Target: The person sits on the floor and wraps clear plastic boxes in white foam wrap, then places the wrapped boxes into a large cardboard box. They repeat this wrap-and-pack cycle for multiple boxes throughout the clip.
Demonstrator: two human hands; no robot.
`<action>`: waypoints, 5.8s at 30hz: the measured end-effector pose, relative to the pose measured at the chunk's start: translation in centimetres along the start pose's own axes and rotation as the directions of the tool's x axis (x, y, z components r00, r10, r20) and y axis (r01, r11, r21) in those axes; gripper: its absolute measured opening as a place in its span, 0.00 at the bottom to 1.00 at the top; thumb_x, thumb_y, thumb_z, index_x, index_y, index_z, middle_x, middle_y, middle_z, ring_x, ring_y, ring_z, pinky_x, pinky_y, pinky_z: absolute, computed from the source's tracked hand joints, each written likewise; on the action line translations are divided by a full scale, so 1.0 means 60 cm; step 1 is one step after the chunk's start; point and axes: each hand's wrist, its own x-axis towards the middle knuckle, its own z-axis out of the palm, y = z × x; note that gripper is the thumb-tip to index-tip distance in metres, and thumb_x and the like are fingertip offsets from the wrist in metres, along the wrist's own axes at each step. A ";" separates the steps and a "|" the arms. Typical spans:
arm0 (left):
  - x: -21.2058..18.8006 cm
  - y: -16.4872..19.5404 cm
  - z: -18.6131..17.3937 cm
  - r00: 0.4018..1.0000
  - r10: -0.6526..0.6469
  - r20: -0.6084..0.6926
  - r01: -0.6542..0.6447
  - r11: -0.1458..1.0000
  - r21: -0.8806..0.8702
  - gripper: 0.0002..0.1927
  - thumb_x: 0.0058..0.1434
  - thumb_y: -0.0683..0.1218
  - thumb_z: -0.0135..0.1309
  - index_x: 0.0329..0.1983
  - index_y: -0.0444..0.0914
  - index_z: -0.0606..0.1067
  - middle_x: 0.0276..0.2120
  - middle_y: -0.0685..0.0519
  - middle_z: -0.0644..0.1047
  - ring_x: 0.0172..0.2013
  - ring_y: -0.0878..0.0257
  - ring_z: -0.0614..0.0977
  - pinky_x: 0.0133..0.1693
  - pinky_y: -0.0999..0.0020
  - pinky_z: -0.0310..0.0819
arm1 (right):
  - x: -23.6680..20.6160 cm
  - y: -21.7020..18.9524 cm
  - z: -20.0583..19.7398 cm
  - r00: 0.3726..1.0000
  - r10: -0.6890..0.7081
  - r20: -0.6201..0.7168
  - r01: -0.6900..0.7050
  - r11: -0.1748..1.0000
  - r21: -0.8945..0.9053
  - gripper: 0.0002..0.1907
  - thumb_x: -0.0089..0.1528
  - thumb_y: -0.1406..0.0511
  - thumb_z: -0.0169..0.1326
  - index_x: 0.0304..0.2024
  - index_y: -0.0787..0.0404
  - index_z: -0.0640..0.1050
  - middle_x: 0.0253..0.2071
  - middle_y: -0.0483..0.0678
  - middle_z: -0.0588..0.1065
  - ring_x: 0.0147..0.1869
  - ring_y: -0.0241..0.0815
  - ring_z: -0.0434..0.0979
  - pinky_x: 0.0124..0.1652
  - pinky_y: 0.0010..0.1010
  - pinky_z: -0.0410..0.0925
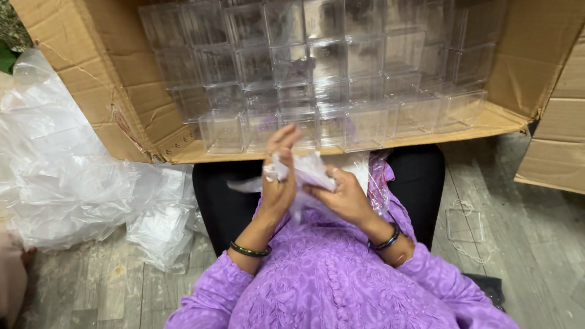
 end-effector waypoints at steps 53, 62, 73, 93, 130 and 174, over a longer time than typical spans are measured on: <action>-0.032 -0.068 0.051 0.942 -0.295 0.160 0.263 0.945 0.193 0.26 0.73 0.55 0.55 0.22 0.34 0.70 0.18 0.58 0.66 0.22 0.69 0.65 0.26 0.69 0.60 | -0.001 0.055 -0.033 0.992 0.085 -0.092 0.024 0.590 0.807 0.06 0.68 0.64 0.54 0.38 0.59 0.75 0.35 0.45 0.78 0.30 0.29 0.69 0.31 0.18 0.64; 0.018 -0.095 -0.022 0.614 0.074 0.786 0.785 -0.157 -0.599 0.12 0.78 0.43 0.52 0.54 0.28 0.77 0.39 0.42 0.81 0.31 0.62 0.83 0.34 0.68 0.79 | -0.008 0.065 -0.172 0.983 0.183 -0.001 -0.144 0.781 0.607 0.10 0.63 0.69 0.59 0.46 0.64 0.74 0.32 0.39 0.76 0.32 0.26 0.72 0.33 0.17 0.66; 0.166 -0.323 0.206 0.990 -0.113 -0.080 0.105 0.990 -0.098 0.18 0.62 0.46 0.62 0.52 0.35 0.75 0.43 0.54 0.80 0.44 0.62 0.80 0.47 0.69 0.73 | 0.131 0.159 -0.223 0.787 -0.232 -0.572 -0.062 0.892 -0.448 0.11 0.72 0.65 0.56 0.42 0.71 0.79 0.28 0.52 0.74 0.35 0.30 0.68 0.36 0.25 0.65; -0.077 -0.275 -0.005 0.546 -0.676 0.495 0.785 0.619 -0.020 0.34 0.68 0.66 0.56 0.52 0.29 0.82 0.41 0.50 0.83 0.40 0.66 0.82 0.36 0.70 0.79 | 0.098 0.183 -0.050 0.988 0.135 -0.072 -0.059 0.771 0.634 0.11 0.80 0.62 0.48 0.46 0.61 0.74 0.38 0.41 0.73 0.40 0.31 0.72 0.42 0.25 0.68; -0.508 -0.222 -0.779 0.138 -0.580 -0.803 0.953 0.299 -0.053 0.68 0.47 0.63 0.71 0.76 0.23 0.45 0.42 0.38 0.81 0.34 0.54 0.83 0.36 0.63 0.78 | 0.050 0.187 0.607 0.214 0.685 0.696 -0.856 0.475 -0.205 0.68 0.53 0.40 0.63 0.73 0.69 0.37 0.72 0.64 0.51 0.67 0.63 0.71 0.56 0.50 0.74; 0.063 -0.436 -0.762 0.360 -0.826 -0.434 0.767 -0.002 0.641 0.32 0.50 0.62 0.68 0.50 0.37 0.77 0.50 0.39 0.80 0.50 0.45 0.82 0.49 0.53 0.77 | 0.422 0.188 0.757 0.925 -0.039 0.377 0.162 0.941 -0.298 0.23 0.65 0.52 0.57 0.45 0.67 0.76 0.41 0.60 0.76 0.48 0.56 0.77 0.46 0.46 0.70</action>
